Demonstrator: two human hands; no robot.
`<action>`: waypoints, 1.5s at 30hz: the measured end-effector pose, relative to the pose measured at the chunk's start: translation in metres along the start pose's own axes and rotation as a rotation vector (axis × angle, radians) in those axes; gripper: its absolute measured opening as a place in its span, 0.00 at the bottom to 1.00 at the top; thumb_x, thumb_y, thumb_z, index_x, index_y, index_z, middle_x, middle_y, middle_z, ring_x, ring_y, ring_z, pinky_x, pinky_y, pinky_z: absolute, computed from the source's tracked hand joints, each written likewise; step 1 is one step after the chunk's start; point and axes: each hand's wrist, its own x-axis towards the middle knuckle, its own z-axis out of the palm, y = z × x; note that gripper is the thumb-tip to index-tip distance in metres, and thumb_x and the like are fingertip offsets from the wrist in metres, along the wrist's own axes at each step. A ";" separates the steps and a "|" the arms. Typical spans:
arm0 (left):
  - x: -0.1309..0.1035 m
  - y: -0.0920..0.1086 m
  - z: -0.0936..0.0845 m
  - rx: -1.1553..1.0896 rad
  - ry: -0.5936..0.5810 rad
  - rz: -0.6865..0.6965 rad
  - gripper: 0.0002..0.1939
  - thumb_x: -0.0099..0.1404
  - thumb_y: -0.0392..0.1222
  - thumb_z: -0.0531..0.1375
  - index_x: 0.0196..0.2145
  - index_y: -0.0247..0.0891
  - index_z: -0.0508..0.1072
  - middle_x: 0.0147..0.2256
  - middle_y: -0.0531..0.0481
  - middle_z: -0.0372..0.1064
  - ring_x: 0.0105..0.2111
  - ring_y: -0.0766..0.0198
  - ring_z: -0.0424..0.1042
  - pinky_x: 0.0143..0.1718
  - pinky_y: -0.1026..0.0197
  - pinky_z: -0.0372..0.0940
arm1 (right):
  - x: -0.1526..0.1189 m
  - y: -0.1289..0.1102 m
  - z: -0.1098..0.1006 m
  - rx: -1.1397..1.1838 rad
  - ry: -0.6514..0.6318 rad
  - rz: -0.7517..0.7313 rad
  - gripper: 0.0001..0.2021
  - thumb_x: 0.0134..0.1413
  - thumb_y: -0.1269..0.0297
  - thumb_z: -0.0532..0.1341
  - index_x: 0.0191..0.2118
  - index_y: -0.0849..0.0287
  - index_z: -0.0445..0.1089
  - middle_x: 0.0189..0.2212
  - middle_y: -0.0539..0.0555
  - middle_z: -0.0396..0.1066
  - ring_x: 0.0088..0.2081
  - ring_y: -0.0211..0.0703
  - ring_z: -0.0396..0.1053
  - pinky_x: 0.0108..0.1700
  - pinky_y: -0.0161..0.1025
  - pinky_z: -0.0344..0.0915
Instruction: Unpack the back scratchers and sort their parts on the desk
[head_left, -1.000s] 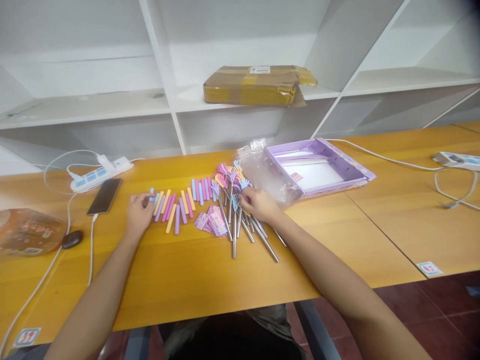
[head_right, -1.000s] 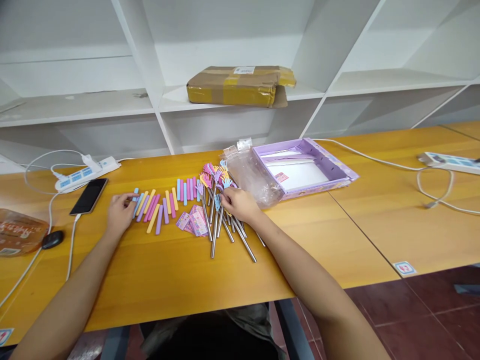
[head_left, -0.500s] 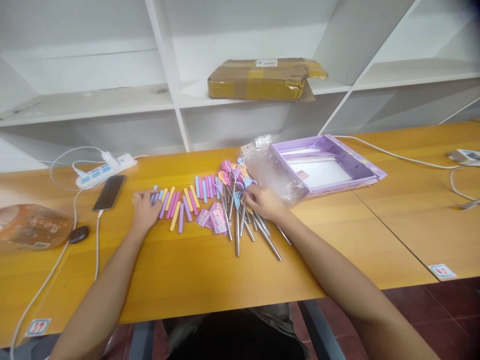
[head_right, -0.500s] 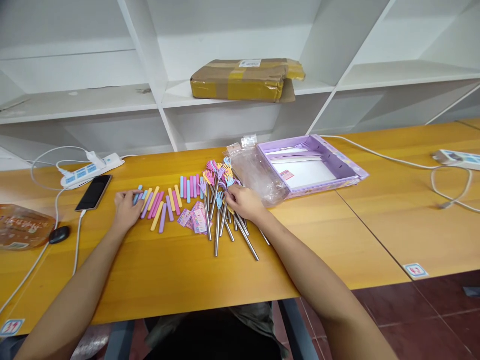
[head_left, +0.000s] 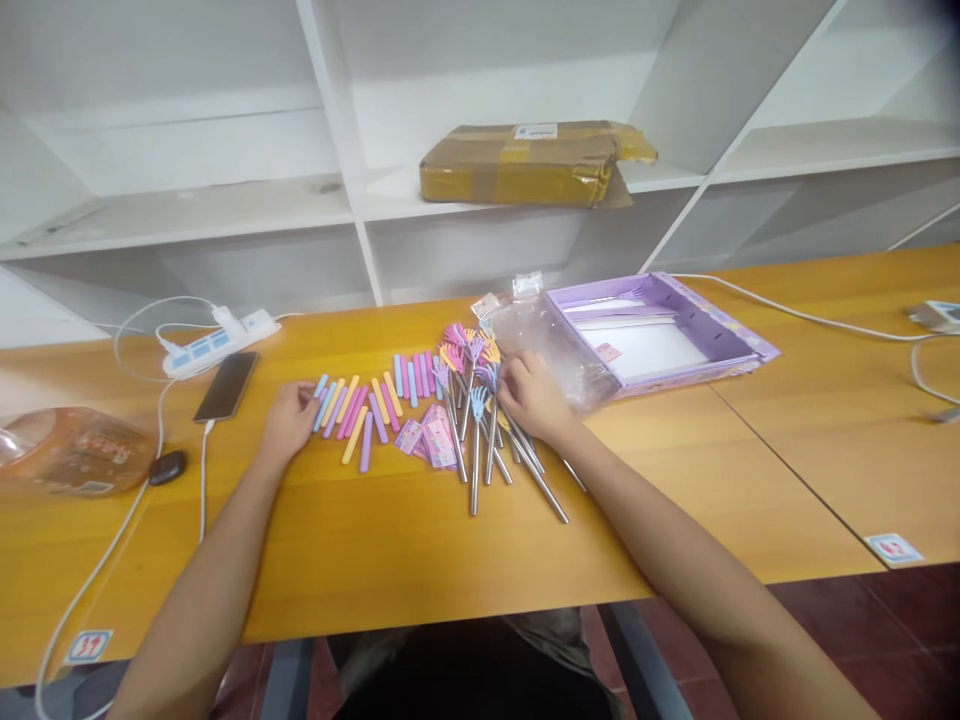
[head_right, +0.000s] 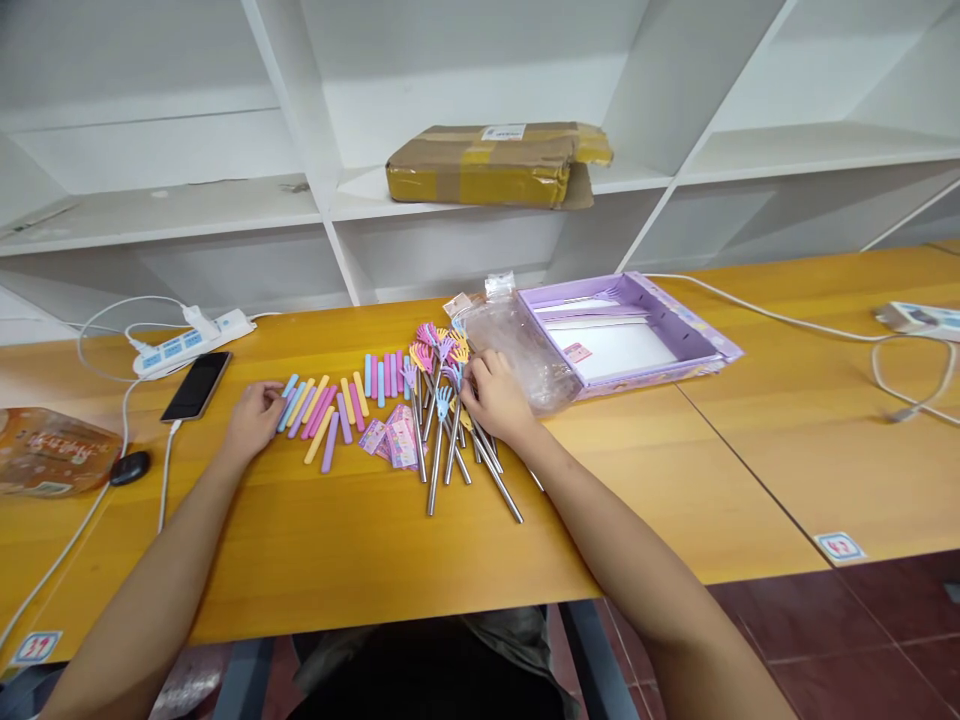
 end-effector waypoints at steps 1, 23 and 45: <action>0.000 0.001 0.000 0.002 -0.006 -0.001 0.19 0.66 0.47 0.56 0.50 0.38 0.75 0.45 0.38 0.78 0.49 0.45 0.78 0.56 0.48 0.71 | 0.000 0.000 0.001 0.000 -0.003 0.003 0.05 0.70 0.67 0.56 0.44 0.56 0.69 0.47 0.63 0.71 0.51 0.58 0.66 0.55 0.50 0.64; 0.000 0.000 -0.006 0.035 -0.026 -0.147 0.14 0.66 0.56 0.61 0.38 0.43 0.77 0.34 0.46 0.80 0.36 0.50 0.79 0.41 0.55 0.67 | 0.001 -0.013 -0.007 -0.101 -0.194 0.206 0.24 0.73 0.51 0.57 0.23 0.55 0.66 0.28 0.56 0.77 0.31 0.47 0.72 0.34 0.41 0.53; -0.003 0.001 0.001 0.064 -0.012 -0.074 0.08 0.65 0.48 0.60 0.36 0.43 0.76 0.36 0.45 0.79 0.39 0.49 0.78 0.42 0.53 0.69 | -0.003 -0.017 -0.003 -0.080 -0.205 0.185 0.19 0.70 0.54 0.59 0.26 0.54 0.66 0.30 0.56 0.75 0.33 0.48 0.70 0.35 0.43 0.54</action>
